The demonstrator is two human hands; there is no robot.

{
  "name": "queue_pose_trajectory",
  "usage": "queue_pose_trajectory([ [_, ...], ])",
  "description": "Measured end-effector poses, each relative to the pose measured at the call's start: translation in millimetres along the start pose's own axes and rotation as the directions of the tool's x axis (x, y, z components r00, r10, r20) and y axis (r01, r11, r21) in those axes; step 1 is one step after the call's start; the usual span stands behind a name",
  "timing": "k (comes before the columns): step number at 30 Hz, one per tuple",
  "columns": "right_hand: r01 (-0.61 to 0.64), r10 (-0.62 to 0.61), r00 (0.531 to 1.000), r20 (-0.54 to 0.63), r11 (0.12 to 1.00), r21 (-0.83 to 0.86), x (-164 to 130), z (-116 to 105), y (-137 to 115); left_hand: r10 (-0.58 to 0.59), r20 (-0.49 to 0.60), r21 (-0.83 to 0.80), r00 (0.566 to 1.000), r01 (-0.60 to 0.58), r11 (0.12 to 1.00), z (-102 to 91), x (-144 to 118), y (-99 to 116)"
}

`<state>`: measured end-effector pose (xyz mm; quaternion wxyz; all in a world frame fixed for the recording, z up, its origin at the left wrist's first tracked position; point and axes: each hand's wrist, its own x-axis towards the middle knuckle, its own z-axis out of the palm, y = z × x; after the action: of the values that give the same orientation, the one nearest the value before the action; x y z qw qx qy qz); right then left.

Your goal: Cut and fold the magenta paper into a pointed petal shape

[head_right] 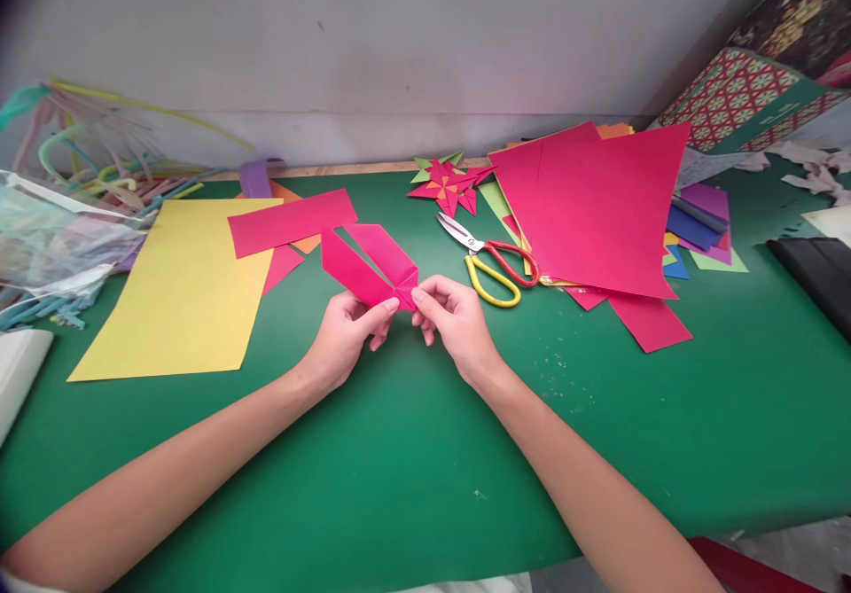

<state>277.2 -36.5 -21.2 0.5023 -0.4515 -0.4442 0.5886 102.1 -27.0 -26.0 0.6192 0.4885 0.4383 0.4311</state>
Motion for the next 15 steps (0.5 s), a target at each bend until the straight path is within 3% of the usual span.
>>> queue_pose_trajectory([
  [15, -0.003, 0.004, 1.0, -0.005, 1.0, 0.012, 0.1, -1.6, -3.9, 0.019, -0.023, 0.07, 1.0, -0.018, 0.997, 1.4, -1.7, 2.2],
])
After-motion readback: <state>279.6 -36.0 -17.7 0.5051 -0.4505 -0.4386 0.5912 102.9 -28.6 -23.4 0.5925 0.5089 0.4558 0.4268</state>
